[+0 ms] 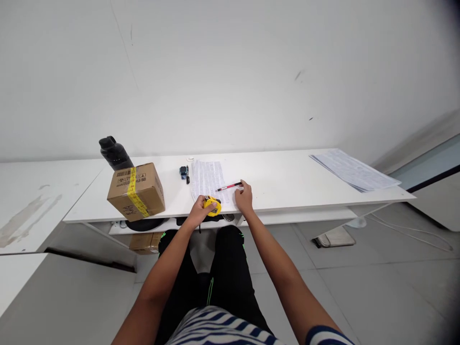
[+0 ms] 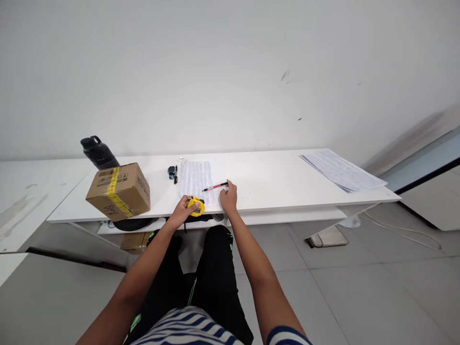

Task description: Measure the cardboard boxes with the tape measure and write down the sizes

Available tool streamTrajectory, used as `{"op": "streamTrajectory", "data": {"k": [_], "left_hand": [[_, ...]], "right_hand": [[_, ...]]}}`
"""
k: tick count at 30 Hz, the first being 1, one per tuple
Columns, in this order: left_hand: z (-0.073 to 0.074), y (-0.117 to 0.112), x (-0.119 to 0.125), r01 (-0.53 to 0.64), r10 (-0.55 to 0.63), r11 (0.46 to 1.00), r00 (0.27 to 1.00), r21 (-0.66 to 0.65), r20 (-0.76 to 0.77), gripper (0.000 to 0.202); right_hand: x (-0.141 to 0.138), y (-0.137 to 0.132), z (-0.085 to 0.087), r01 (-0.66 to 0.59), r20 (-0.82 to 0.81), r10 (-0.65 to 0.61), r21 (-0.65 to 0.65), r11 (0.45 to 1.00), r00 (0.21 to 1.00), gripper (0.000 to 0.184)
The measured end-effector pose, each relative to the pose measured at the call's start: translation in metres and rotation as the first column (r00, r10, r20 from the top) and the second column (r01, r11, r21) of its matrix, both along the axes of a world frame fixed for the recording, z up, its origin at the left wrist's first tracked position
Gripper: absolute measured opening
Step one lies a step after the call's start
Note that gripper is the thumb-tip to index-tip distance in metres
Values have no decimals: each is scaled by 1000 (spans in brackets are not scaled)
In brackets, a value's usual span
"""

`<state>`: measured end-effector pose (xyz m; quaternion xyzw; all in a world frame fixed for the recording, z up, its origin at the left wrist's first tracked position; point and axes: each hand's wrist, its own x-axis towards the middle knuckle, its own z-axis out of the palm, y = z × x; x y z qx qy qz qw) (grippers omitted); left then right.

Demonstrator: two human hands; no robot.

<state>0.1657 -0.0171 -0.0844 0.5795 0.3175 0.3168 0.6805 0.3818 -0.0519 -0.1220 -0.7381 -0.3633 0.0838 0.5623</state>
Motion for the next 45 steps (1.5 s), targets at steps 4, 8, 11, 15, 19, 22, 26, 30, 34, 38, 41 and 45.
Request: {"op": "streamTrajectory", "data": {"k": [4, 8, 11, 15, 19, 22, 26, 30, 34, 38, 41, 45], "left_hand": [[8, -3, -1, 27, -27, 1000, 1000, -16, 6, 53], [8, -4, 0, 12, -11, 1000, 1000, -28, 21, 54], [6, -4, 0, 3, -2, 1000, 1000, -31, 18, 53], [5, -3, 0, 20, -19, 999, 1000, -26, 14, 53], [2, -2, -1, 34, -34, 999, 999, -15, 13, 53], [0, -1, -1, 41, -41, 999, 999, 1, 9, 52], [0, -1, -1, 23, -23, 1000, 1000, -2, -8, 53], [0, -1, 1, 21, -21, 1000, 1000, -4, -19, 52], [3, -3, 0, 30, -29, 999, 998, 26, -51, 50], [4, -4, 1, 32, -31, 999, 999, 27, -38, 51], [0, -2, 3, 15, -13, 999, 999, 29, -42, 51], [-5, 0, 7, -40, 43, 998, 998, 47, -52, 51]], "right_hand": [[-1, 0, 2, -24, -9, 24, -28, 999, 1000, 56], [-2, -1, 3, -44, -37, 42, -35, 998, 998, 55], [-3, -2, 3, -55, -25, 54, -13, 998, 998, 52], [-4, -4, 5, -55, -16, 55, 7, 998, 998, 47], [-5, -7, 8, -73, 7, 73, 0, 997, 997, 42], [-9, -11, 12, -126, 10, 126, -29, 992, 992, 42], [-12, -21, 17, -160, 148, 160, -15, 987, 976, 51], [-3, -38, 14, -227, 295, 247, -100, 969, 923, 61], [10, -55, 9, -242, 151, 248, -56, 969, 957, 70], [16, -58, 9, -240, -119, 255, 129, 962, 960, 82], [19, -57, 10, -340, -183, 356, 112, 934, 917, 89], [21, -58, 10, -346, -266, 375, 150, 926, 888, 92]]}}
